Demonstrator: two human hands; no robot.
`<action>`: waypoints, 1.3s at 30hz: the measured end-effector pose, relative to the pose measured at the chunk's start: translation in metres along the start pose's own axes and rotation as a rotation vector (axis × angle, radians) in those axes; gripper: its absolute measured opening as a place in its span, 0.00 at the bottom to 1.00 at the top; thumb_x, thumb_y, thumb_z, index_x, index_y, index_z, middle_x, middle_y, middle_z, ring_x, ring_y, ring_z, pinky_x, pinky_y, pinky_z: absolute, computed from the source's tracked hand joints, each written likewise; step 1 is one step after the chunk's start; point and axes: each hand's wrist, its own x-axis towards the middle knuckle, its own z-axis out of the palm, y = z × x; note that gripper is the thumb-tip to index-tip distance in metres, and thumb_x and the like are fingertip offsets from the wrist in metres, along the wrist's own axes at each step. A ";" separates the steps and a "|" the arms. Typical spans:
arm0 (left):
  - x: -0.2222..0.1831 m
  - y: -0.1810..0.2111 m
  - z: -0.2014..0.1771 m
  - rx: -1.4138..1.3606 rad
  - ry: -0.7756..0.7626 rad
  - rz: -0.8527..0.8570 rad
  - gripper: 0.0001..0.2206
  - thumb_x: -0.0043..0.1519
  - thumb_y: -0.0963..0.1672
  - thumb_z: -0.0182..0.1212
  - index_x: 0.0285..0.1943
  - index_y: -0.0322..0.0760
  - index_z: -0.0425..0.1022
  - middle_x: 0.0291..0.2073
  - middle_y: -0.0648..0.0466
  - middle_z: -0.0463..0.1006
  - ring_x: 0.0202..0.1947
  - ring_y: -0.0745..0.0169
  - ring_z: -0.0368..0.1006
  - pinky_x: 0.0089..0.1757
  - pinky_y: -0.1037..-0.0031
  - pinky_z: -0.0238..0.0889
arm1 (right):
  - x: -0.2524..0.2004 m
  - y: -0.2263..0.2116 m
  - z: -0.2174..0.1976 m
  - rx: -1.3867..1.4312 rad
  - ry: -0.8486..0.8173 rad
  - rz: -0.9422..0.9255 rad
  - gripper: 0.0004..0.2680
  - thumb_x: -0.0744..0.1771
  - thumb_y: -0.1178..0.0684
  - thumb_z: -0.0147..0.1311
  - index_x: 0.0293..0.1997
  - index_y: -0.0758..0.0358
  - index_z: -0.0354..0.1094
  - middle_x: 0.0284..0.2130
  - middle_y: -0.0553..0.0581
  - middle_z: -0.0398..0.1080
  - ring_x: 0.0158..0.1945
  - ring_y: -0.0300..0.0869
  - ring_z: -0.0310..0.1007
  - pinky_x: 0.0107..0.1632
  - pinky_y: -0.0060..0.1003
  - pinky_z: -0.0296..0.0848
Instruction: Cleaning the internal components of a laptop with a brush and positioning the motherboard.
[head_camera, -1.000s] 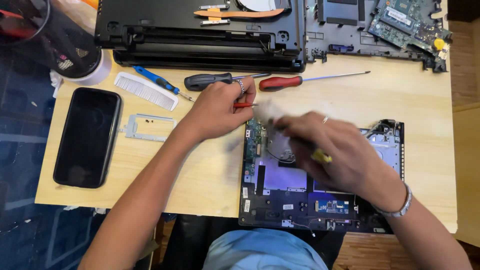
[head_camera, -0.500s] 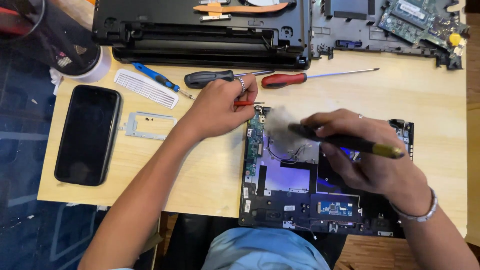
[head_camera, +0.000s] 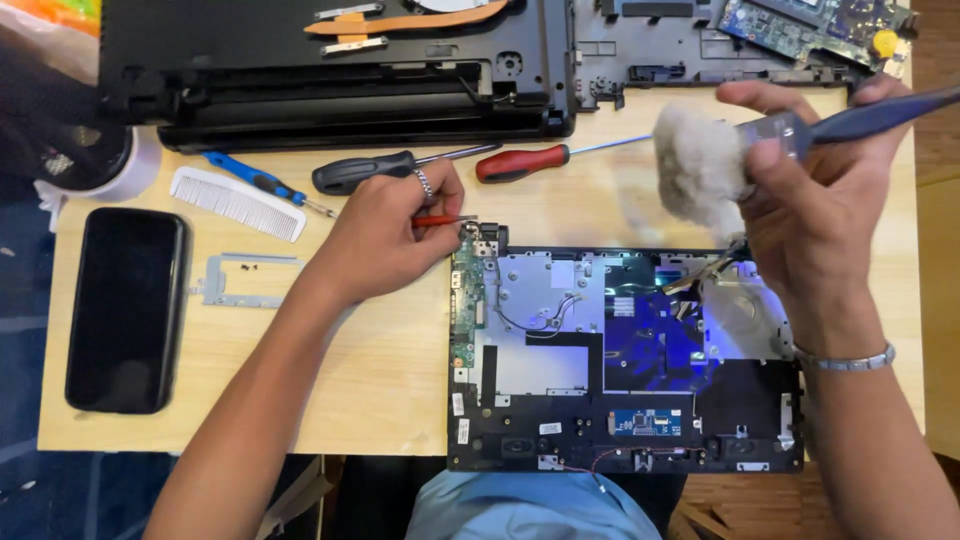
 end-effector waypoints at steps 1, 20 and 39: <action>0.001 0.001 0.000 0.001 -0.007 0.008 0.06 0.54 0.40 0.55 0.37 0.46 0.66 0.16 0.62 0.61 0.20 0.64 0.56 0.31 0.72 0.53 | 0.001 0.000 0.004 -0.002 0.010 -0.004 0.19 0.71 0.60 0.57 0.55 0.45 0.40 0.66 0.80 0.64 0.47 0.44 0.70 0.54 0.37 0.78; 0.000 0.003 0.000 0.023 -0.010 -0.043 0.06 0.55 0.40 0.57 0.37 0.45 0.67 0.18 0.59 0.65 0.21 0.61 0.57 0.30 0.71 0.55 | 0.002 -0.013 0.033 -0.702 -0.177 -0.074 0.21 0.64 0.62 0.68 0.56 0.58 0.53 0.58 0.51 0.62 0.24 0.29 0.45 0.25 0.17 0.44; -0.002 -0.009 0.003 -0.021 0.059 0.028 0.06 0.54 0.42 0.66 0.36 0.42 0.72 0.17 0.52 0.74 0.23 0.48 0.75 0.33 0.63 0.68 | 0.003 -0.005 0.024 -1.006 -0.148 -0.494 0.12 0.68 0.63 0.63 0.57 0.66 0.72 0.48 0.56 0.76 0.44 0.48 0.75 0.52 0.35 0.68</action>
